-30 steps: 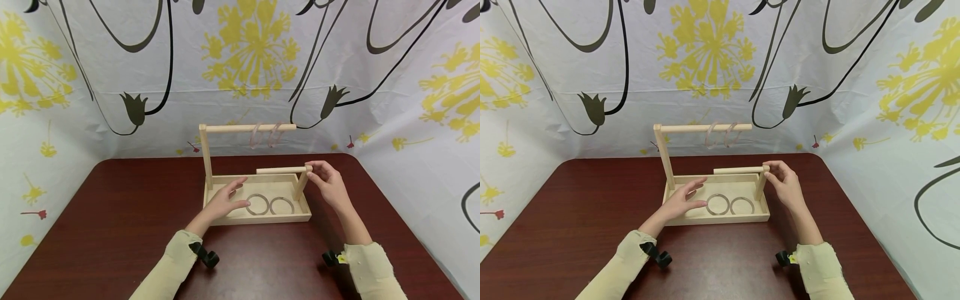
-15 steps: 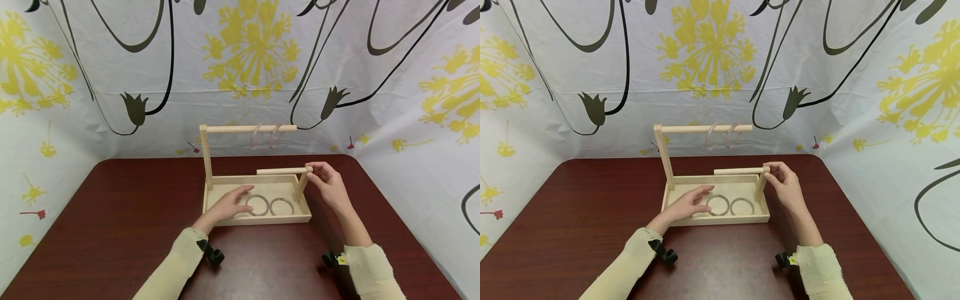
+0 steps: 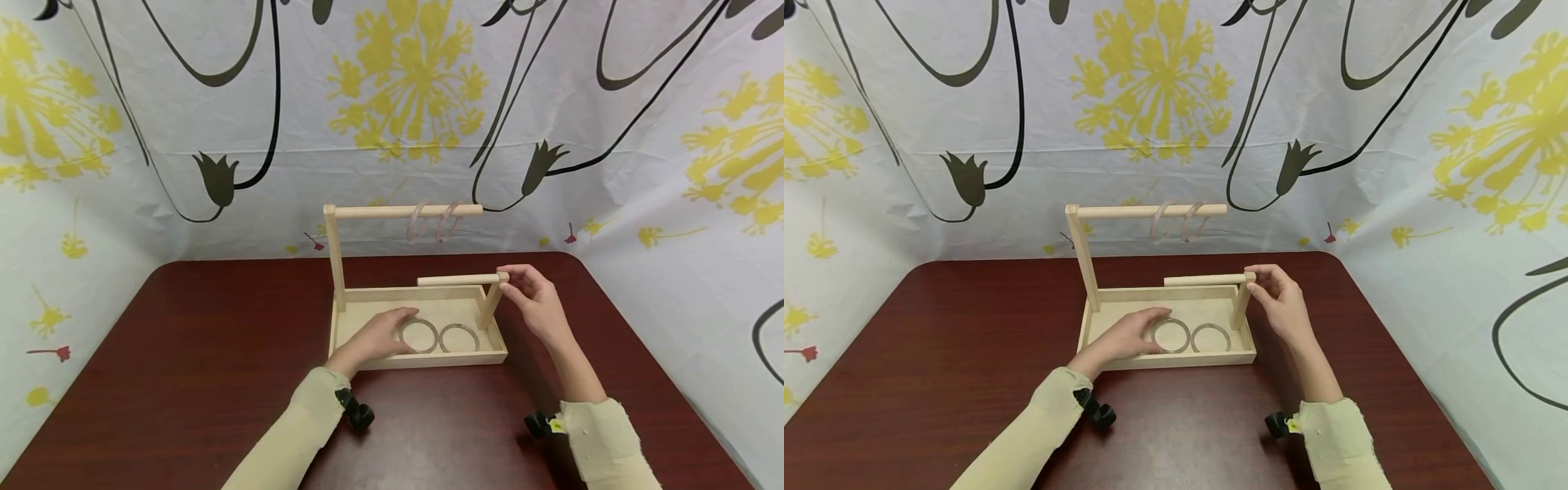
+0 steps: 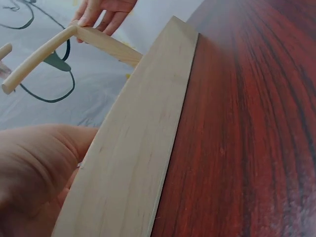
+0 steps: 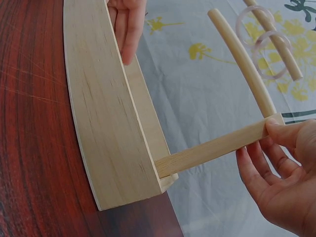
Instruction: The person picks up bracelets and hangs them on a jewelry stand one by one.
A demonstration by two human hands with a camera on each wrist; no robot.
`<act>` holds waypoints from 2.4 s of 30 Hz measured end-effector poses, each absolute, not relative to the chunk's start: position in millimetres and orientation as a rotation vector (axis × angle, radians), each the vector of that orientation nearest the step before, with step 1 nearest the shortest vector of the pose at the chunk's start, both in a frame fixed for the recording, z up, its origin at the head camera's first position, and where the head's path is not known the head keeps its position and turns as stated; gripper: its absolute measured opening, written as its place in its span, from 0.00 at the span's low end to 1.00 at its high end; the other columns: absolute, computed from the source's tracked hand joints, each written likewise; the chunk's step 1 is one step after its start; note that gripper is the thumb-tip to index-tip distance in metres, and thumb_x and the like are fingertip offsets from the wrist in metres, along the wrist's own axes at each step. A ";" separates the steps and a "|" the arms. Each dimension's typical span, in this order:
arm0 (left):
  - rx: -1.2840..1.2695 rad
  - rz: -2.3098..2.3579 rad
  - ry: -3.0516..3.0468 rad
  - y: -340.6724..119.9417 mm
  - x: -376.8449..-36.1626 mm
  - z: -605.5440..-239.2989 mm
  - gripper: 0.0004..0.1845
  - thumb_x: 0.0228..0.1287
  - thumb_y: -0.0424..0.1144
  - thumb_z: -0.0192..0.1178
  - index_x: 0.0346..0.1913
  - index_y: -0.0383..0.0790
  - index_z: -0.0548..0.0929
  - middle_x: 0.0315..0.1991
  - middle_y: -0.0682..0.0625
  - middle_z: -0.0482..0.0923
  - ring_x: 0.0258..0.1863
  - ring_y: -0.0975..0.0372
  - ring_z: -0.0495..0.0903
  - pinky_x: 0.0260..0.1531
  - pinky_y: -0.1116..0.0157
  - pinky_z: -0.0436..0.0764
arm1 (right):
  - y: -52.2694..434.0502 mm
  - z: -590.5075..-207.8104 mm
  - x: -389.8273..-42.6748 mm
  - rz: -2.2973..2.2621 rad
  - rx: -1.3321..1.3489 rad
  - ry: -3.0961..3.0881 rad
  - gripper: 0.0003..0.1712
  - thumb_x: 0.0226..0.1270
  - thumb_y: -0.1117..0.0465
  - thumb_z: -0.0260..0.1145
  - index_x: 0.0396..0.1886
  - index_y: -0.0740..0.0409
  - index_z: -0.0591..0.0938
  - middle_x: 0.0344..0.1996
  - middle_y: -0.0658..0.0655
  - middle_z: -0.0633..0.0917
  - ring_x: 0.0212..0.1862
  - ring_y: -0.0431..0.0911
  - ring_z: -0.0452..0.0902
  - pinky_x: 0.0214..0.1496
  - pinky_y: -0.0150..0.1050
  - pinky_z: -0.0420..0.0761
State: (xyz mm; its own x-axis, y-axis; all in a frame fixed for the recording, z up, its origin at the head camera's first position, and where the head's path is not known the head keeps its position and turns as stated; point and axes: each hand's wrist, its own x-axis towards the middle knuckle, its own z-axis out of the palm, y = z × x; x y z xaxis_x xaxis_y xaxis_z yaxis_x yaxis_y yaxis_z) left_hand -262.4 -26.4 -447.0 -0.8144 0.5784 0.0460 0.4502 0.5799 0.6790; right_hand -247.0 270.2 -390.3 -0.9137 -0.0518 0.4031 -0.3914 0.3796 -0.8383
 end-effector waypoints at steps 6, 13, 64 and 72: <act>0.854 0.894 2.721 -21.9 -261.5 -445.6 0.38 0.54 0.39 0.76 0.68 0.36 0.73 0.66 0.43 0.76 0.65 0.50 0.76 0.67 0.55 0.73 | 269.9 -390.0 -246.9 1.539 0.386 -2.332 0.16 0.73 0.68 0.61 0.57 0.69 0.78 0.44 0.33 0.81 0.44 0.29 0.77 0.47 0.19 0.78; 0.829 0.845 2.758 -21.3 -259.9 -444.5 0.35 0.55 0.40 0.76 0.66 0.39 0.76 0.63 0.45 0.79 0.62 0.52 0.78 0.65 0.56 0.75 | 269.6 -390.5 -246.4 1.552 0.384 -2.329 0.17 0.73 0.67 0.62 0.58 0.69 0.77 0.44 0.33 0.81 0.44 0.29 0.77 0.47 0.19 0.78; 0.367 1.694 2.514 -51.8 -260.3 -436.2 0.31 0.56 0.41 0.75 0.62 0.37 0.80 0.60 0.42 0.81 0.63 0.49 0.79 0.63 0.56 0.78 | 269.0 -391.3 -247.7 1.592 0.386 -2.301 0.17 0.71 0.71 0.61 0.58 0.71 0.76 0.45 0.33 0.81 0.46 0.28 0.76 0.47 0.19 0.77; 0.353 1.865 2.342 -55.9 -261.7 -435.8 0.30 0.59 0.36 0.72 0.65 0.34 0.77 0.65 0.39 0.77 0.66 0.48 0.76 0.67 0.55 0.73 | 268.2 -391.1 -246.7 1.588 0.387 -2.307 0.17 0.72 0.70 0.60 0.58 0.70 0.76 0.44 0.34 0.81 0.45 0.28 0.77 0.47 0.19 0.77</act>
